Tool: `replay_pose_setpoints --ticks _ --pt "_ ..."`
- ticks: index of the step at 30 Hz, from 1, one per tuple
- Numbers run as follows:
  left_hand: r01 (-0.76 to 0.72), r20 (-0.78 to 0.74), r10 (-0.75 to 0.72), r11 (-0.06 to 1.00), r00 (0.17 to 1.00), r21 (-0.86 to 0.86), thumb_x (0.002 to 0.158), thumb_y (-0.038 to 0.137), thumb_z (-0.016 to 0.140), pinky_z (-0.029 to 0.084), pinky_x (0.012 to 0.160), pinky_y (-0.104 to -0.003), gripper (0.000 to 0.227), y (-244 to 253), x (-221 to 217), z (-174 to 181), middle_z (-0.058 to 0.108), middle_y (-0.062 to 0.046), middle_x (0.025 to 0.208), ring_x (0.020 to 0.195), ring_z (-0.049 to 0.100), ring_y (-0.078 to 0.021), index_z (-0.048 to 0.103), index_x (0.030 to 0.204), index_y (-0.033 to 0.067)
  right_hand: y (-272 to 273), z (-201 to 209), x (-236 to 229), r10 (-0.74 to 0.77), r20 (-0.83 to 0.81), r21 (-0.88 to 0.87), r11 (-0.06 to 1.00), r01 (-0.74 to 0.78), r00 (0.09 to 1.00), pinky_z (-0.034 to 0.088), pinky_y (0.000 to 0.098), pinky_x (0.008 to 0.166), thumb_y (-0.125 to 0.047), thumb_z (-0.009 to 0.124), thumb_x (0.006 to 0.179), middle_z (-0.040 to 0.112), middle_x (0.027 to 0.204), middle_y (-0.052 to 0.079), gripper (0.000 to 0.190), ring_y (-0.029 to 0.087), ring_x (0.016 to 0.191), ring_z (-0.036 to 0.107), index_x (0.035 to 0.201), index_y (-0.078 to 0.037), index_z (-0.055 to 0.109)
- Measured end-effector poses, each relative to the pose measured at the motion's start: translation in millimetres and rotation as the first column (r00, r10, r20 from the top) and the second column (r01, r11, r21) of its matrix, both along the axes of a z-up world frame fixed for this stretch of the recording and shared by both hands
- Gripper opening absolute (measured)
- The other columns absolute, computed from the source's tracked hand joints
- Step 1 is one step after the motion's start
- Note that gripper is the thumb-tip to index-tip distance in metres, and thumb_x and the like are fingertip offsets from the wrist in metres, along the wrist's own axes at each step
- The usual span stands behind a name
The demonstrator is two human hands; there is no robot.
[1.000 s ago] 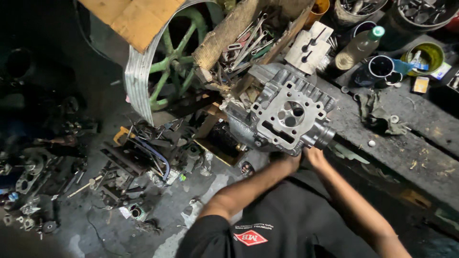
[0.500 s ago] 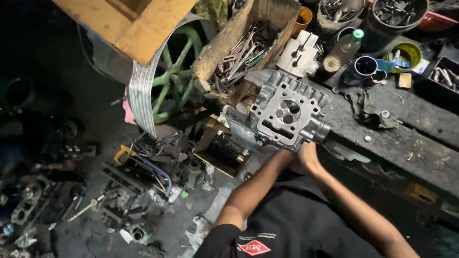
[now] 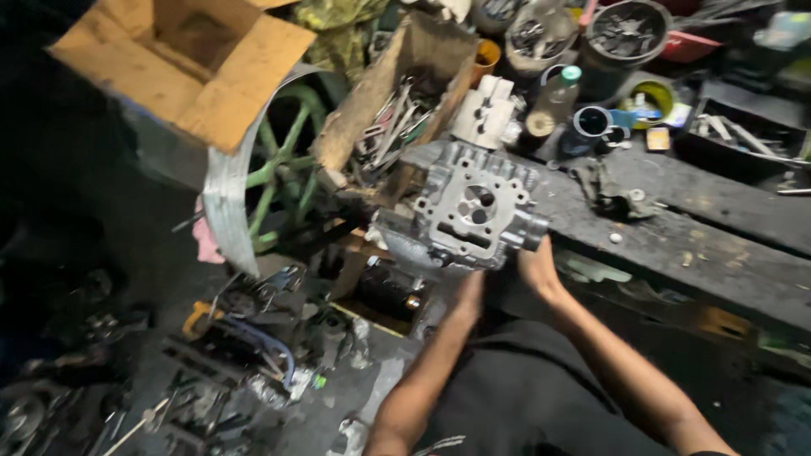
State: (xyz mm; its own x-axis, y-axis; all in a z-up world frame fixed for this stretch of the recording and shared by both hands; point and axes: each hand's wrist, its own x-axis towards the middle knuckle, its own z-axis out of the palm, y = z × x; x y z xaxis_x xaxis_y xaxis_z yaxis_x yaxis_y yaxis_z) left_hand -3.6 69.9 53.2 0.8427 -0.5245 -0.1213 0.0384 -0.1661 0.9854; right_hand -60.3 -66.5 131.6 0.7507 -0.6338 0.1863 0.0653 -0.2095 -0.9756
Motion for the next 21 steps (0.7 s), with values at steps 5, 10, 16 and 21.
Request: replay_pose_setpoints --ticks 5,10,16,21 --pt "0.048 -0.595 -0.307 0.911 0.742 -0.41 0.101 0.041 0.042 0.042 0.116 -0.041 0.054 72.1 6.3 -63.3 0.072 -0.013 0.136 0.127 0.066 -0.0224 0.07 0.129 0.0046 -17.4 -4.7 -43.4 0.344 -0.495 -0.043 0.908 -0.418 0.798 0.051 0.0342 0.077 -0.026 0.05 0.11 0.067 0.083 0.008 0.033 0.015 0.081 0.059 0.097 -0.001 0.069" --pt "0.141 -0.702 -0.207 0.978 0.681 -0.152 0.103 0.042 0.045 0.046 0.105 -0.04 0.043 104.0 -9.0 -85.1 0.073 -0.007 0.129 0.115 0.068 -0.0206 0.062 0.131 0.0133 -43.8 9.8 -55.0 0.299 -0.611 -0.377 0.703 -0.602 0.733 0.048 0.0384 0.077 -0.024 0.054 0.101 0.065 0.093 0.012 0.024 0.013 0.085 0.056 0.106 -0.004 0.066" --pt "0.166 -0.628 -0.235 0.972 0.741 -0.168 0.101 0.037 0.047 0.051 0.096 -0.037 0.042 86.3 -42.3 -69.3 0.075 -0.009 0.123 0.111 0.07 -0.0208 0.069 0.125 0.0096 -19.3 -31.1 -56.3 0.469 -0.374 -0.062 0.848 -0.526 0.8 0.049 0.032 0.078 -0.027 0.049 0.111 0.055 0.082 0.002 0.03 0.014 0.082 0.05 0.096 -0.001 0.056" --pt "0.247 -0.529 -0.322 0.946 0.785 -0.209 0.105 0.038 0.049 0.053 0.096 -0.035 0.041 85.2 -63.9 -68.6 0.076 -0.012 0.117 0.106 0.072 -0.0237 0.07 0.121 0.007 -8.7 -79.7 -55.8 0.525 -0.284 0.192 0.851 -0.489 0.802 0.046 0.029 0.074 -0.031 0.046 0.11 0.053 0.083 -0.001 0.033 0.011 0.08 0.047 0.097 -0.003 0.058"
